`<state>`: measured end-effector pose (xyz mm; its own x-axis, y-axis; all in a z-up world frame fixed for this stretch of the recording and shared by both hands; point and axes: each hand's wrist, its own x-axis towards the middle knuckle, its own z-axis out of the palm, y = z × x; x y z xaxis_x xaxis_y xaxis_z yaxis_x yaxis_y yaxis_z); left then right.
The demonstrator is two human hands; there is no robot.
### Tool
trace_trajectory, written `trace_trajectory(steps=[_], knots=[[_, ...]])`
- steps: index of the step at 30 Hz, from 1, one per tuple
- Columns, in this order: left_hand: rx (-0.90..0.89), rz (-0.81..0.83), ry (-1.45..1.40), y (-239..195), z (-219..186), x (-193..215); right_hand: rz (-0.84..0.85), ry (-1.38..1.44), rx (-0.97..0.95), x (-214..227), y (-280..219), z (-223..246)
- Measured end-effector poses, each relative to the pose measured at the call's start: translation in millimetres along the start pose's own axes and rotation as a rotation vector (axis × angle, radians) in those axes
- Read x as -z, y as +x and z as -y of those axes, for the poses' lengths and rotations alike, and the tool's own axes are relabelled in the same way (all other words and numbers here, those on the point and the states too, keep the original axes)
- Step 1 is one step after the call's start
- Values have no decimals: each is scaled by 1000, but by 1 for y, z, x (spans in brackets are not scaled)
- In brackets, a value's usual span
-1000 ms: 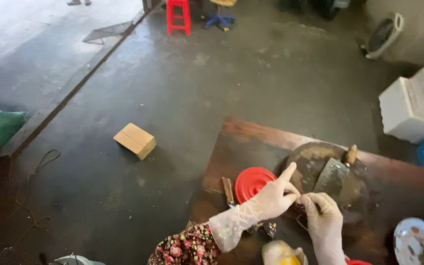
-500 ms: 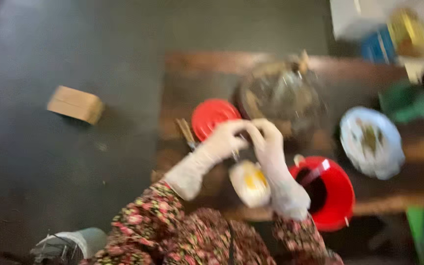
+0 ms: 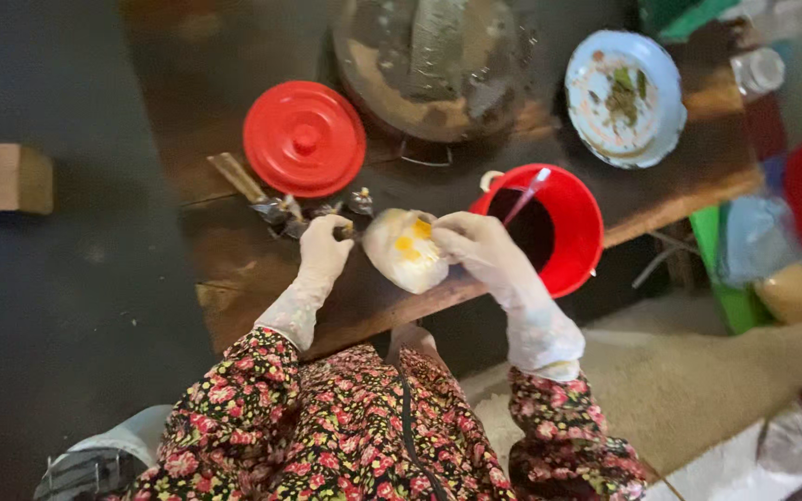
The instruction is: The person scoops a dark liquid from a red bucket into small plastic sachets using a ladle, then ties each sachet closed. The filled sachets are placed on the table next to the bucket.
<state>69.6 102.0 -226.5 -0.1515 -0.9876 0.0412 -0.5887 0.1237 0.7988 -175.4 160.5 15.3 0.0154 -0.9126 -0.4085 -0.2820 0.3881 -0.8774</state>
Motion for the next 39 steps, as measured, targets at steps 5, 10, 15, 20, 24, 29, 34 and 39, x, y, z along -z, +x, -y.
trace_trajectory(steps=[5,10,15,20,24,29,34,39], knots=[[58,-142,-241,-7,-28,12,-9,-257,59,-30,26,-79],[-75,134,-308,0,-106,24,-224,-126,100,-103,80,-156],[-205,104,-253,-1,-139,17,-420,-455,170,-134,109,-192],[52,179,-342,-5,-129,39,-294,-1032,29,-134,108,-185],[120,287,-356,3,-136,45,-388,-789,175,-121,91,-156],[18,225,-264,10,-130,51,-84,379,1,-75,54,-140],[-5,221,-234,14,-129,52,-45,538,54,-46,35,-133],[-109,151,-297,20,-133,54,14,982,127,-40,19,-115]])
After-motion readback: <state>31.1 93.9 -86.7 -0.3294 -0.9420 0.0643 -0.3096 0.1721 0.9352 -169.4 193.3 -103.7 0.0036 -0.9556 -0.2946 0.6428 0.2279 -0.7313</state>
